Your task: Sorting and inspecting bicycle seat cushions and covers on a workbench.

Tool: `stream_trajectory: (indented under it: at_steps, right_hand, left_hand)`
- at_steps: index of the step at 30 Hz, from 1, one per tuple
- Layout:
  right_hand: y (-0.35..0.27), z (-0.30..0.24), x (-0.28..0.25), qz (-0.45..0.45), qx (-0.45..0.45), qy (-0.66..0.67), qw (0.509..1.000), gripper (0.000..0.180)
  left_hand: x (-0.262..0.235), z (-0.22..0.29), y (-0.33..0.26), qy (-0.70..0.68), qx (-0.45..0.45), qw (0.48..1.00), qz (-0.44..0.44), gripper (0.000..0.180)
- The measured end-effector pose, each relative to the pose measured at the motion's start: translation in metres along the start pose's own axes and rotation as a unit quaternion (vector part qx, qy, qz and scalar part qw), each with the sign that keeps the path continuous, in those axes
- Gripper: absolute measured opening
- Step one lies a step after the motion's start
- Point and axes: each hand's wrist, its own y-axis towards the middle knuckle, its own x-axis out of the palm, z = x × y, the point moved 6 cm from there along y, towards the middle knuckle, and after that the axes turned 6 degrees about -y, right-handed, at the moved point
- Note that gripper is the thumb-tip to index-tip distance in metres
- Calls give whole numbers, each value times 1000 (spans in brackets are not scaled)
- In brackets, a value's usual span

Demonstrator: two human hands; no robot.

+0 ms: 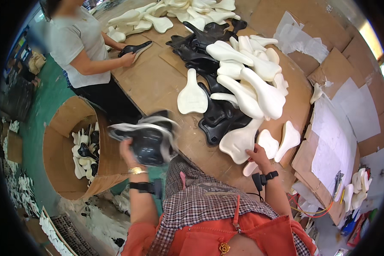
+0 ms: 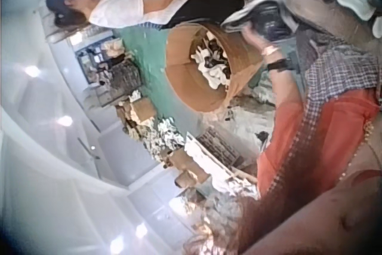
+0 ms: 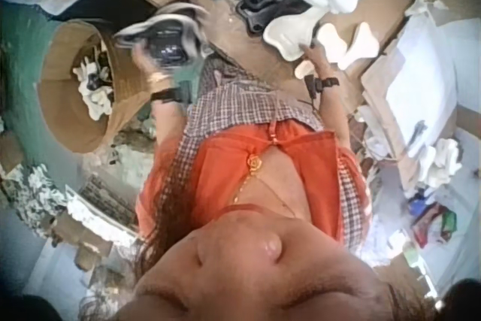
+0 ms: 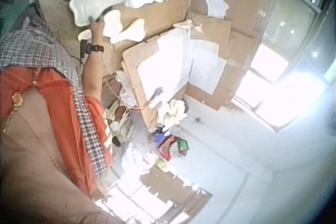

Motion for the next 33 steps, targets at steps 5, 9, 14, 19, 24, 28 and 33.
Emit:
stream_trajectory:
  at_steps: [5, 9, 14, 19, 24, 28, 33]
  right_hand:
    - [-46, -28, 39, -230, -45, 44, 971, 45]
    - [-20, -47, 90, -270, -111, 70, 954, 45]
    - [11, -93, 127, -106, -290, -92, 947, 34]
    - [20, -95, 132, 151, -450, -374, 797, 41]
    - [43, -84, 126, 176, -370, -414, 813, 65]
    - [26, -111, 134, 115, -347, -500, 785, 67]
    - [13, -111, 127, 144, -389, -500, 760, 50]
  left_hand:
    - [-37, 97, 38, -358, 21, 924, 136, 82]
    - [51, 37, 9, -147, -157, 959, -183, 32]
    - [80, -118, -92, 114, -371, 846, -366, 44]
    - [25, -168, -96, 309, -330, 829, -330, 41]
    - [4, -117, -65, 273, -352, 849, -282, 38]
    - [-16, -83, -48, 216, -325, 897, -206, 38]
    - [11, -69, -44, 179, -301, 921, -174, 38]
